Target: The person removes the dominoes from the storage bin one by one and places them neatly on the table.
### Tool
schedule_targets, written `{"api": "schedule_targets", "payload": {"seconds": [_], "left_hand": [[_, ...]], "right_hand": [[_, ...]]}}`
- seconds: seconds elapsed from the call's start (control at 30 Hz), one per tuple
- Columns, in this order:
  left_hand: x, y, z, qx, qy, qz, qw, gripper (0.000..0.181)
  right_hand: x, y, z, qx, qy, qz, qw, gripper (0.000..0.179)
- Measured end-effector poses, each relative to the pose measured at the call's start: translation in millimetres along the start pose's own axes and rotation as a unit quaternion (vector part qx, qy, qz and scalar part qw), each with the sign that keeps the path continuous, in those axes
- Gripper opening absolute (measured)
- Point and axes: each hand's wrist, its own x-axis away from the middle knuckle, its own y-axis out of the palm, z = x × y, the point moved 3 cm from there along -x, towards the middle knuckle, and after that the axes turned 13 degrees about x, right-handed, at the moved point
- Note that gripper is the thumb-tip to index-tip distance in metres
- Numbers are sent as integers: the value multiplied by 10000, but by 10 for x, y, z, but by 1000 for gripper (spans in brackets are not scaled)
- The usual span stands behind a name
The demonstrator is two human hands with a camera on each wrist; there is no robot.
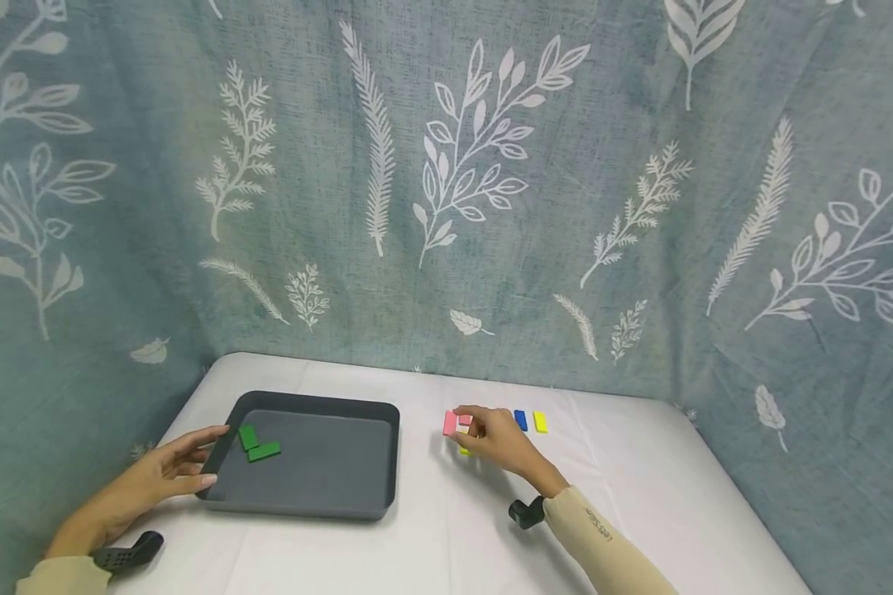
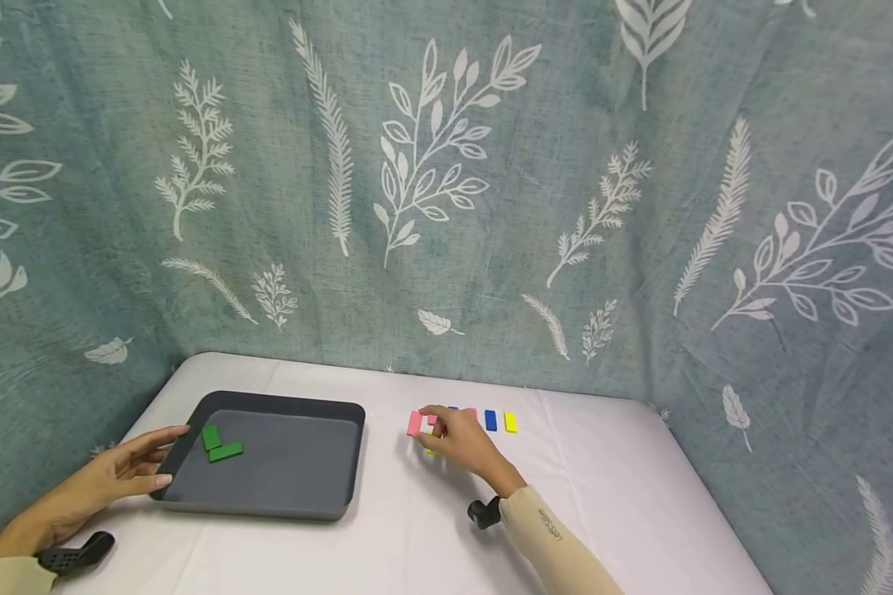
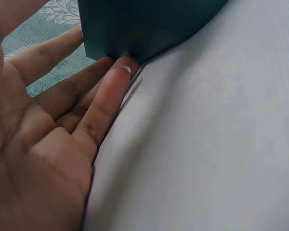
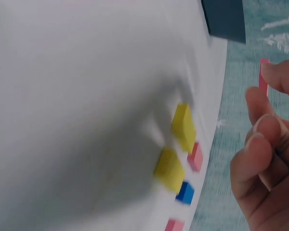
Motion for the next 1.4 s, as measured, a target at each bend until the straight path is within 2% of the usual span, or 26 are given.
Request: {"api": "schedule_targets", "payload": {"seconds": [0.13, 0.27, 0.37, 0.63, 0.73, 0.9, 1.13, 1.4], "left_hand": [[1, 7, -1, -31, 12, 16, 10000, 74], [7, 4, 6, -107, 74, 24, 9999, 73], [8, 0, -2, -104, 104, 12, 9999, 72], [-13, 16, -32, -44, 13, 20, 10000, 74], [-8, 24, -21, -27, -11, 65, 10000, 75], [-6, 23, 12, -57, 122, 19, 9999, 75], [-16, 8, 1, -72, 4, 114, 9999, 75], [-9, -1, 0, -117, 88, 89, 9999, 74]], "right_hand": [[123, -92, 89, 3, 52, 118, 9999, 46], [221, -152, 198, 238, 181, 207, 9993, 43], [295, -146, 312, 314, 279, 229, 9989, 42], [509, -67, 606, 230, 865, 0, 9960, 45], [545, -63, 670, 300, 891, 13, 9956, 46], [583, -78, 750, 298, 968, -125, 9948, 46], [577, -67, 821, 253, 921, -302, 9950, 45], [579, 0, 902, 295, 957, -362, 9943, 47]]}}
